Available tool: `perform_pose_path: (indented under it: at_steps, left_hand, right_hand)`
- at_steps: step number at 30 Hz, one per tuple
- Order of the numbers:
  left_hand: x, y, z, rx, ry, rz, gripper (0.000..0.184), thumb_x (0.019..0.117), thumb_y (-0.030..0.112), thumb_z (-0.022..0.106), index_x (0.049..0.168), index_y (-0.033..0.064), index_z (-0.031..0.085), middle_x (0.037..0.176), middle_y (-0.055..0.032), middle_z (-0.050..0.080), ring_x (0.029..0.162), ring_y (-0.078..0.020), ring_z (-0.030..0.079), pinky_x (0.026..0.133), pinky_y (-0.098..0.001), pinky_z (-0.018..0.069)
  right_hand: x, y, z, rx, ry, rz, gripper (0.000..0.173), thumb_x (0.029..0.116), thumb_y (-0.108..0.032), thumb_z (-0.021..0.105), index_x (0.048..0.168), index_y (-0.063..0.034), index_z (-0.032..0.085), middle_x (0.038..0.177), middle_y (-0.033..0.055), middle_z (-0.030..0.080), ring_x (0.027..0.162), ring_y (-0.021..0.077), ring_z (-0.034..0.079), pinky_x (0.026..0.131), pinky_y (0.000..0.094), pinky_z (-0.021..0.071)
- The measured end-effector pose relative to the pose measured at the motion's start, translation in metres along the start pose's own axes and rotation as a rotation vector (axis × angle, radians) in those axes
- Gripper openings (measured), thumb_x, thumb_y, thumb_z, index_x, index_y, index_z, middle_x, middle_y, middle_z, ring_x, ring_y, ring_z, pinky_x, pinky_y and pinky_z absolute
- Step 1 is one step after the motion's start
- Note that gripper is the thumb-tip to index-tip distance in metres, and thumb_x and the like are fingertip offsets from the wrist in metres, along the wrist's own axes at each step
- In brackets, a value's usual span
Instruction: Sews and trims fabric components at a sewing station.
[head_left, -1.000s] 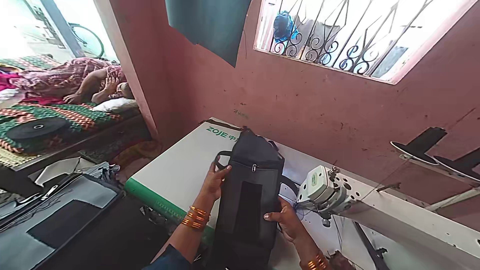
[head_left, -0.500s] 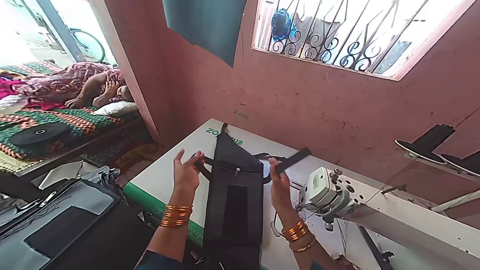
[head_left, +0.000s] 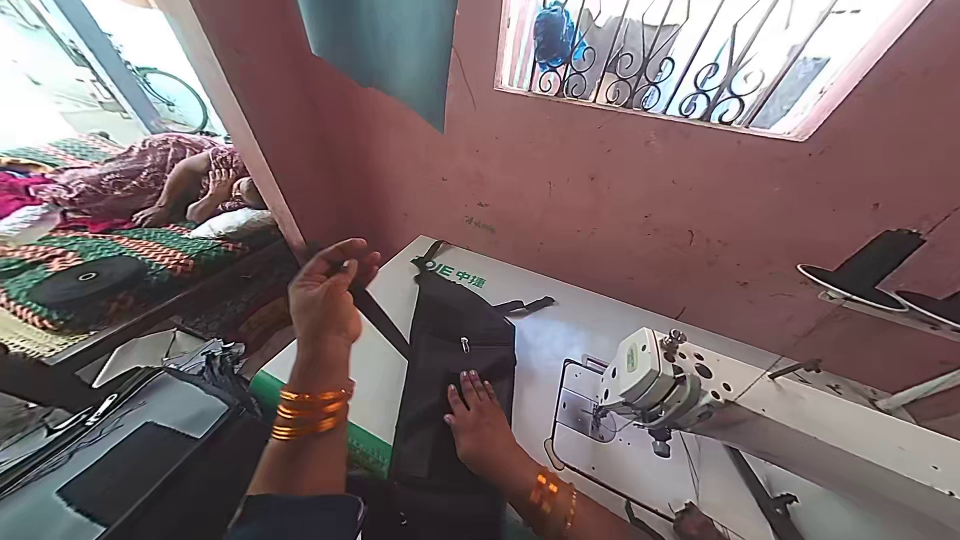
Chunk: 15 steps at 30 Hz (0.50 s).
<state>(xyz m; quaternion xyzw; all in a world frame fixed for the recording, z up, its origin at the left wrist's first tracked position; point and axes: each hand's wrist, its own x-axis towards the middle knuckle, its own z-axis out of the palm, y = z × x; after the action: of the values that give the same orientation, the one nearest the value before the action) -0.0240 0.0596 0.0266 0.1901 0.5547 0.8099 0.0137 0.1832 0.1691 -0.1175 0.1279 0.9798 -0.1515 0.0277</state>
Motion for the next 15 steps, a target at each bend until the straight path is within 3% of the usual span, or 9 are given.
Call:
perform_pose_path:
  at_steps: [2, 3, 5, 7, 8, 10, 12, 13, 15]
  left_hand:
    - [0.016, 0.006, -0.026, 0.612, -0.171, 0.048, 0.029, 0.1066, 0.002, 0.048, 0.131, 0.0002, 0.064, 0.130, -0.0154, 0.067, 0.115, -0.0224, 0.069, 0.103, -0.0400, 0.0543]
    - [0.019, 0.011, -0.029, 0.957, -0.310, 0.015, 0.032, 0.1082, 0.008, 0.048, 0.134, 0.0030, 0.065, 0.132, -0.0201, 0.066, 0.124, -0.0325, 0.064, 0.109, -0.0527, 0.0464]
    - [0.007, 0.022, -0.014, 1.346, -0.454, -0.050, 0.032, 0.1078, 0.013, 0.049, 0.134, 0.0085, 0.068, 0.127, -0.0233, 0.068, 0.127, -0.0446, 0.058, 0.108, -0.0643, 0.0394]
    - [-0.021, 0.032, 0.012, 1.272, -0.459, 0.058, 0.028, 0.1052, 0.008, 0.052, 0.125, 0.0064, 0.072, 0.117, -0.0237, 0.071, 0.117, -0.0454, 0.064, 0.103, -0.0647, 0.0442]
    - [-0.037, 0.036, 0.031, 1.162, -0.519, 0.115, 0.027, 0.1046, 0.007, 0.053, 0.122, 0.0042, 0.073, 0.113, -0.0218, 0.073, 0.111, -0.0411, 0.068, 0.099, -0.0603, 0.0490]
    - [-0.068, 0.020, 0.073, 0.937, -0.745, 0.192, 0.024, 0.1029, 0.007, 0.054, 0.116, 0.0004, 0.073, 0.109, -0.0183, 0.073, 0.103, -0.0323, 0.071, 0.095, -0.0516, 0.0542]
    - [-0.095, -0.015, 0.114, 0.943, -0.989, 0.146, 0.026, 0.1008, 0.003, 0.052, 0.116, -0.0002, 0.072, 0.113, -0.0211, 0.071, 0.111, -0.0363, 0.067, 0.100, -0.0539, 0.0508]
    - [-0.106, -0.037, 0.127, 1.019, -1.118, 0.081, 0.029, 0.1003, 0.001, 0.051, 0.123, 0.0001, 0.069, 0.119, -0.0245, 0.068, 0.118, -0.0413, 0.063, 0.103, -0.0576, 0.0478]
    - [-0.120, -0.073, 0.136, 1.045, -1.339, -0.028, 0.053, 0.0974, -0.002, 0.054, 0.150, 0.0081, 0.052, 0.136, -0.0268, 0.061, 0.128, -0.0448, 0.057, 0.106, -0.0605, 0.0448]
  right_hand:
    - [-0.015, 0.009, -0.015, 0.007, -0.082, 0.013, 0.053, 0.1106, -0.031, 0.036, 0.156, -0.0046, 0.041, 0.166, 0.0224, 0.027, 0.157, 0.0354, 0.020, 0.127, 0.0524, 0.0140]
    - [-0.015, 0.011, -0.020, 0.020, -0.076, 0.029, 0.050, 0.1101, -0.028, 0.039, 0.154, -0.0038, 0.045, 0.165, 0.0227, 0.030, 0.156, 0.0352, 0.023, 0.127, 0.0505, 0.0170]
    - [-0.005, 0.004, -0.019, 0.036, 0.059, 0.055, 0.043, 0.1074, -0.020, 0.046, 0.143, 0.0016, 0.057, 0.157, 0.0282, 0.041, 0.148, 0.0398, 0.039, 0.121, 0.0484, 0.0321]
    - [0.017, -0.008, -0.012, 0.016, 0.274, 0.020, 0.033, 0.1018, -0.011, 0.054, 0.126, 0.0074, 0.067, 0.139, 0.0337, 0.055, 0.130, 0.0449, 0.057, 0.106, 0.0484, 0.0493]
    - [0.028, -0.017, -0.013, 0.025, 0.299, 0.012, 0.031, 0.0996, -0.006, 0.054, 0.122, 0.0088, 0.068, 0.135, 0.0336, 0.058, 0.127, 0.0449, 0.058, 0.104, 0.0484, 0.0513]
    - [0.041, -0.041, -0.018, 0.110, 0.228, 0.073, 0.029, 0.0980, -0.003, 0.054, 0.121, 0.0101, 0.068, 0.131, 0.0302, 0.062, 0.126, 0.0424, 0.059, 0.105, 0.0496, 0.0490]
    - [0.054, -0.061, -0.027, 0.190, 0.052, 0.231, 0.035, 0.1019, -0.011, 0.052, 0.129, 0.0070, 0.064, 0.136, 0.0236, 0.062, 0.130, 0.0339, 0.056, 0.110, 0.0442, 0.0418]
    - [0.065, -0.056, -0.017, 0.109, -0.011, 0.232, 0.037, 0.1056, -0.014, 0.048, 0.134, 0.0055, 0.061, 0.140, 0.0228, 0.060, 0.134, 0.0342, 0.053, 0.111, 0.0453, 0.0415]
    - [0.062, -0.022, 0.021, -0.084, 0.100, -0.026, 0.040, 0.1076, -0.019, 0.042, 0.130, 0.0061, 0.063, 0.132, 0.0259, 0.062, 0.127, 0.0399, 0.058, 0.105, 0.0482, 0.0493]
